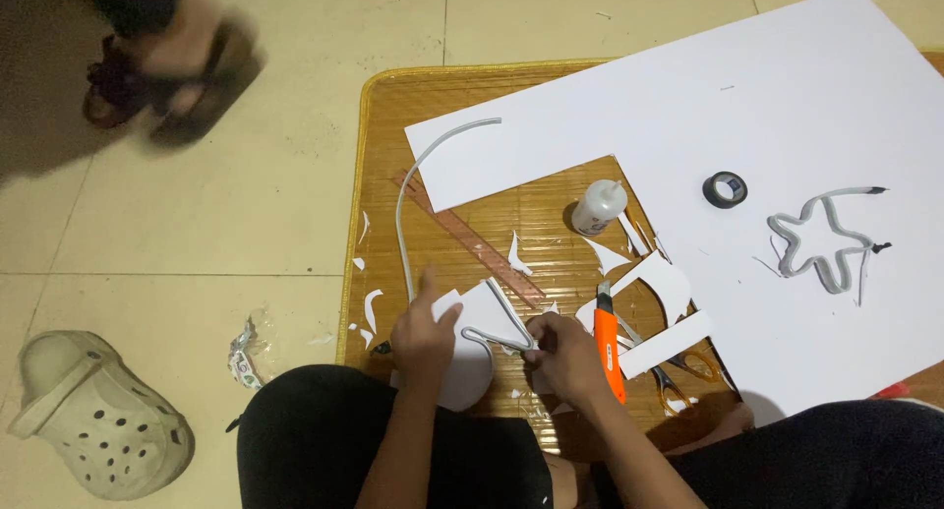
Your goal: The person sits on a mat and uses an orange utility knife to cut a white paper shape along a curved gray template. They hold the paper and template steady with their left hand while cutting with their right hand, occasionally lifting the paper to check the cut.
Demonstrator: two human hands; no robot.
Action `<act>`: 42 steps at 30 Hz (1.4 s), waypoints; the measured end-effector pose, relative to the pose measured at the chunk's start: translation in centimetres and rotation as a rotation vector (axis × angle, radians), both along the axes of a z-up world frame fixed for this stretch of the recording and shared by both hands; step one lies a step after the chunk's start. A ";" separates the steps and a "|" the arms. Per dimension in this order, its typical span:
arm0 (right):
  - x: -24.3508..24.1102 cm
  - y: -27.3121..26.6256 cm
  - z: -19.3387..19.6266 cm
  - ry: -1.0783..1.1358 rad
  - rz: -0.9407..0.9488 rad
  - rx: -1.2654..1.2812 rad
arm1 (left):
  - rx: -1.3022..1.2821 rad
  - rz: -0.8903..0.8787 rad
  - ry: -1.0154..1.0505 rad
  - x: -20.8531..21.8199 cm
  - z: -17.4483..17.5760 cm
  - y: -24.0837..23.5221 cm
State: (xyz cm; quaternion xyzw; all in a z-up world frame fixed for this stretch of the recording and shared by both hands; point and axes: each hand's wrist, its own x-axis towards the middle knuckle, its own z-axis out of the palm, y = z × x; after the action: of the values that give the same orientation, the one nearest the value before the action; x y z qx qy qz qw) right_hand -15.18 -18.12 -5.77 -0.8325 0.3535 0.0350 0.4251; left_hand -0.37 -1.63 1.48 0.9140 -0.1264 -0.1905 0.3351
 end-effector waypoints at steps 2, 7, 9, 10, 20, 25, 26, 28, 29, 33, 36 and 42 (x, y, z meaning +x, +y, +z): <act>0.3 0.7 4.2 0.002 -0.076 0.108 | -0.187 0.129 0.080 0.2 0.7 0.2; 0.8 2.0 15.1 -0.232 -0.498 0.815 | -0.445 0.190 0.070 0.7 -0.5 0.4; 0.3 1.9 14.8 -0.262 -0.539 0.853 | -0.380 0.186 0.116 0.5 0.3 0.1; 0.0 1.8 14.7 -0.291 -0.583 0.894 | -0.310 0.181 0.164 0.4 0.7 0.0; -1.0 1.5 12.6 -0.255 -0.522 0.967 | -0.208 0.113 0.290 -0.1 1.9 0.0; -1.1 1.4 12.1 -0.313 -0.460 0.838 | -0.218 0.028 0.232 -0.4 1.7 -0.1; -1.1 1.3 12.0 -0.311 -0.460 0.838 | -0.217 0.030 0.233 -0.3 1.2 -0.1; -1.1 1.2 11.8 -0.336 -0.435 0.792 | -0.200 0.015 0.175 -0.1 0.4 -0.1; -0.8 1.4 12.4 -0.335 -0.435 0.791 | -0.200 0.016 0.176 -0.1 0.0 -0.1; -0.4 2.0 13.7 -0.319 -0.507 0.781 | -0.259 0.039 0.128 -0.2 -0.9 0.1; -0.4 2.0 13.6 -0.360 -0.553 0.796 | -0.253 0.051 0.143 0.0 -1.1 0.0; 0.0 2.2 15.7 -0.219 -0.599 0.739 | -0.051 -0.034 0.136 0.0 -0.2 -0.5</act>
State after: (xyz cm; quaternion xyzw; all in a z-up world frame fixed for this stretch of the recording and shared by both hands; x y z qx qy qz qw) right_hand -15.19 -15.93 9.91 -0.4862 0.4947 -0.0536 0.7183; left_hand -0.39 -2.10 1.30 0.8879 -0.1235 -0.2546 0.3628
